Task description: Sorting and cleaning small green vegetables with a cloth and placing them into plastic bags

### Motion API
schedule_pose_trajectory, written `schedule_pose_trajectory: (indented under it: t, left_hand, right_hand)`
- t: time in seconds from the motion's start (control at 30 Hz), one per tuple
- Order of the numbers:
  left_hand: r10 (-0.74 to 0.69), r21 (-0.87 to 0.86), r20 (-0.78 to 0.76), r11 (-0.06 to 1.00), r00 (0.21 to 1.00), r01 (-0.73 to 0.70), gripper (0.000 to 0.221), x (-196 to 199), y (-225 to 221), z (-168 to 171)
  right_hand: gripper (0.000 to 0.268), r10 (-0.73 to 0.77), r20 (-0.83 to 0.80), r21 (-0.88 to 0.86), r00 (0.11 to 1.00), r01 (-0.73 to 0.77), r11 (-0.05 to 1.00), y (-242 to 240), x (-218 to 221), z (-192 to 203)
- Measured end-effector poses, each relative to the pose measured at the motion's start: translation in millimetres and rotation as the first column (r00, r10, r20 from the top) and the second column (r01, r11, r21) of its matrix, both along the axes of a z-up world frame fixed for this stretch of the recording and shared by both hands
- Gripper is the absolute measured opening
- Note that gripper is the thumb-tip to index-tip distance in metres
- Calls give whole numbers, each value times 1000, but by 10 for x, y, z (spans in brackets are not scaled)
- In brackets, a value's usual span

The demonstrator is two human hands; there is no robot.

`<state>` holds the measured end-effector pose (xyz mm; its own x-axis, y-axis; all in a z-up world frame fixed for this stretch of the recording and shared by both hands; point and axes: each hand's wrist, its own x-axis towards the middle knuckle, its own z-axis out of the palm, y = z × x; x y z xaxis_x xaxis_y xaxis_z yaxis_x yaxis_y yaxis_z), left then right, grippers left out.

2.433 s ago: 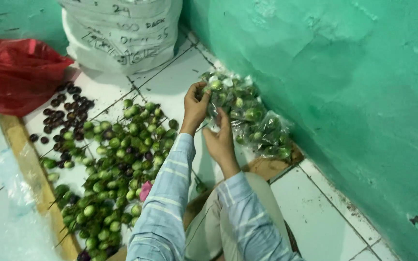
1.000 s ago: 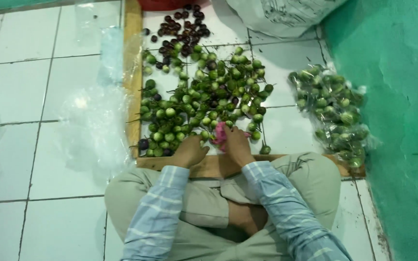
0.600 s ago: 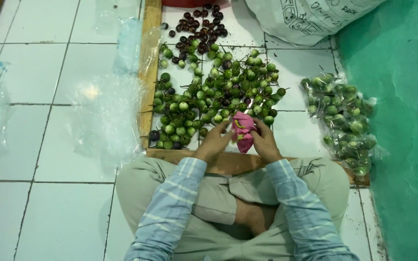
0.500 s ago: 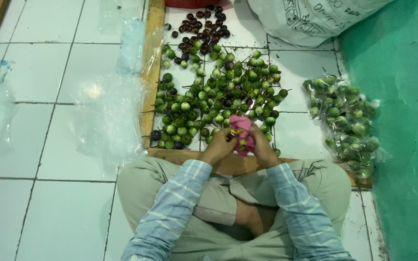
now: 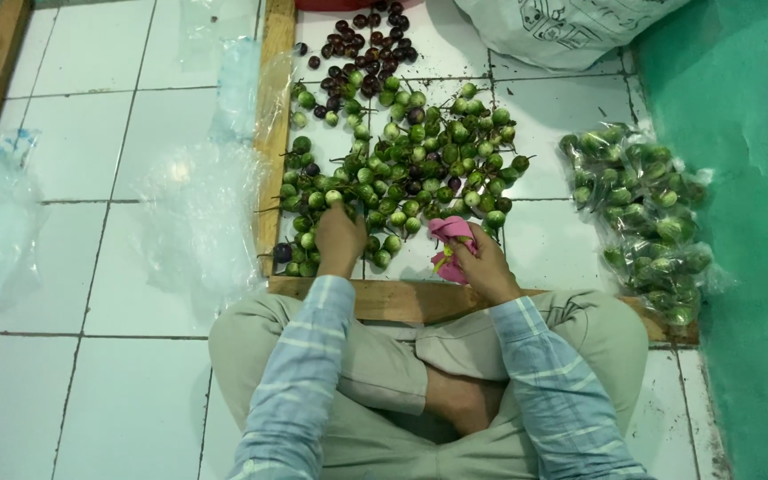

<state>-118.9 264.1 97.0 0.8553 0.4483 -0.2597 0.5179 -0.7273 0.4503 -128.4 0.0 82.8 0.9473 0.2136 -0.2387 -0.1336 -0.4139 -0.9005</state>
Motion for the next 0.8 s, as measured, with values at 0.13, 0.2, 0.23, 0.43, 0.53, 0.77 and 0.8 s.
schedule_pose_trajectory:
  t: [0.13, 0.2, 0.23, 0.43, 0.53, 0.77, 0.8]
  left_hand:
    - [2, 31, 40, 999, 999, -3, 42, 143, 197, -442]
    - [-39, 47, 3, 998, 999, 38, 29, 169, 200, -474]
    - [-47, 49, 3, 998, 999, 46, 29, 178, 232, -544]
    - [-87, 71, 151, 995, 985, 77, 21, 139, 148, -412]
    - [10, -245, 320, 967, 947, 73, 23, 82, 28, -236]
    - [33, -429, 492, 879, 870, 210, 27, 32, -92, -305]
    - [27, -449, 489, 865, 872, 225, 27, 60, -84, -364]
  right_hand:
    - [44, -14, -4, 17, 1000, 14, 1000, 14, 49, 5]
    - [47, 6, -44, -39, 999, -7, 999, -29, 86, 48]
    - [47, -2, -44, -37, 999, 1, 999, -26, 74, 72]
    - [49, -26, -19, 33, 999, 27, 999, -23, 86, 76]
    - [48, -90, 20, 157, 996, 86, 984, -30, 155, -23]
    - [41, -221, 195, 436, 956, 117, 892, 61, 125, -12]
    - [39, -229, 219, 450, 949, 110, 886, 82, 104, -15]
